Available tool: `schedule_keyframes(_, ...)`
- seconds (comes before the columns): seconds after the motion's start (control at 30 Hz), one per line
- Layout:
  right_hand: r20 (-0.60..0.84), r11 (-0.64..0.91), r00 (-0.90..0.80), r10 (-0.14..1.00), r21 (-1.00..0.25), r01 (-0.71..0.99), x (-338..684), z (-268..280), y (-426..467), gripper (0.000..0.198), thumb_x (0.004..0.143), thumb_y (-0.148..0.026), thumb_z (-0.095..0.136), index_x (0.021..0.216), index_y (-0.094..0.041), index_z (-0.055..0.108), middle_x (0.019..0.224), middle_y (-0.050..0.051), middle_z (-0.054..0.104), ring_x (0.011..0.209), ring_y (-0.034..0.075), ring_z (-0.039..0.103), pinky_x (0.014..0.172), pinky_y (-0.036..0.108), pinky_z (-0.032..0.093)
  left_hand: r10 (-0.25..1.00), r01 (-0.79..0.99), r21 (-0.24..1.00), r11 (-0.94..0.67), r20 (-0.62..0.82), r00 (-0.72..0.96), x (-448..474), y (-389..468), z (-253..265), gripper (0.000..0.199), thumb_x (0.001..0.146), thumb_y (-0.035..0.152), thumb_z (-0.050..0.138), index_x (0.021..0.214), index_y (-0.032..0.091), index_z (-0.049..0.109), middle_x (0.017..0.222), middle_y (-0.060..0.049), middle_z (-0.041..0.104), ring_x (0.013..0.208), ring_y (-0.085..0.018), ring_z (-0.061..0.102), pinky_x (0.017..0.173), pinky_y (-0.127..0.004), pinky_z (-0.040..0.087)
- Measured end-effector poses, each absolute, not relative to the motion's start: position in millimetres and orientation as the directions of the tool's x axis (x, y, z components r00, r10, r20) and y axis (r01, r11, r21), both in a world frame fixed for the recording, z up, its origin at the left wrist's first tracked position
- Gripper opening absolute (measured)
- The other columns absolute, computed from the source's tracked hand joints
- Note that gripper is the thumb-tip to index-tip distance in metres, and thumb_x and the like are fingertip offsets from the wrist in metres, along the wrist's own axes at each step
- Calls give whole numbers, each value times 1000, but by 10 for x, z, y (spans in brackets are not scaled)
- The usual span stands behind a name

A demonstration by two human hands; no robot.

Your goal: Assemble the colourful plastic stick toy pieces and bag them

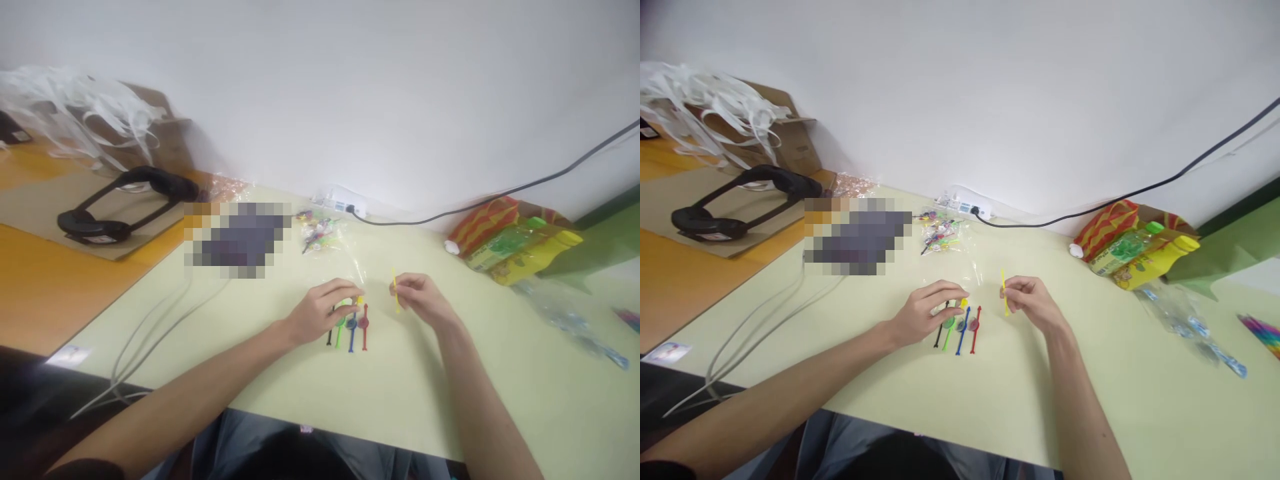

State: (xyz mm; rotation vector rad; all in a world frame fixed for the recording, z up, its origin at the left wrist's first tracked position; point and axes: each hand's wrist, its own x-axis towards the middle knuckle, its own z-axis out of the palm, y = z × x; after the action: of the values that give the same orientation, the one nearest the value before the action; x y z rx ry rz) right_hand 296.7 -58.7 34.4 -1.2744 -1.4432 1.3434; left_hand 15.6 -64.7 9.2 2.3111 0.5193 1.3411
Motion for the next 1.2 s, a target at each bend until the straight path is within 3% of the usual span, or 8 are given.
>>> schedule_keyframes(0.1, -40, -70, -206, 978, -988, -137, 2677, 148, -652, 26, 75, -41, 83, 82, -18, 73, 71, 0, 69, 46, 7, 44, 48, 25, 38, 524, 123, 530, -839, 726, 445, 160, -630, 70, 30, 96, 20, 67, 125, 18, 64, 114, -10, 73, 103, -19, 71, 92, -32, 59)
schedule_keyframes(0.23, -14, -100, -335, 942, -965, -242, 2467, 53, -764, 24, 76, -39, 86, 84, -20, 74, 66, 0, 69, 52, 13, 58, 57, 31, 52, 531, 118, 543, -831, 712, 459, 174, -620, 51, 22, 96, 22, 67, 118, 18, 65, 105, -8, 74, 96, -18, 71, 87, -31, 58)
schedule_keyframes(0.4, 10, -121, -421, 907, -951, -283, 2408, 62, -802, 25, 75, -39, 87, 84, -19, 75, 67, 0, 68, 58, 16, 63, 65, 37, 57, 516, 112, 543, -832, 686, 513, 179, -614, 66, 14, 97, 22, 65, 110, 18, 66, 100, -7, 75, 93, -18, 70, 84, -31, 57)
schedule_keyframes(0.53, 9, -121, -417, 909, -951, -283, 2402, 23, -802, 27, 76, -41, 87, 86, -20, 74, 60, -2, 65, 55, 14, 61, 65, 35, 56, 514, 122, 541, -832, 670, 535, 167, -601, 61, 17, 98, 25, 64, 113, 19, 67, 103, -8, 75, 95, -19, 70, 86, -32, 56)
schedule_keyframes(0.77, 36, -93, -420, 907, -954, -284, 2385, 13, -811, 27, 76, -37, 87, 86, -18, 71, 69, 0, 69, 56, 13, 61, 59, 28, 51, 519, 137, 541, -830, 658, 546, 162, -598, 57, 17, 98, 25, 64, 113, 18, 67, 101, -8, 74, 93, -18, 69, 85, -32, 55)
schedule_keyframes(1.2, 21, -85, -426, 904, -970, -227, 2370, 31, -807, 29, 78, -39, 85, 88, -20, 66, 70, -1, 68, 56, 13, 62, 58, 27, 52, 537, 106, 578, -809, 654, 534, 174, -634, 91, 13, 98, 23, 65, 109, 18, 68, 99, -7, 75, 89, -17, 71, 83, -30, 56)
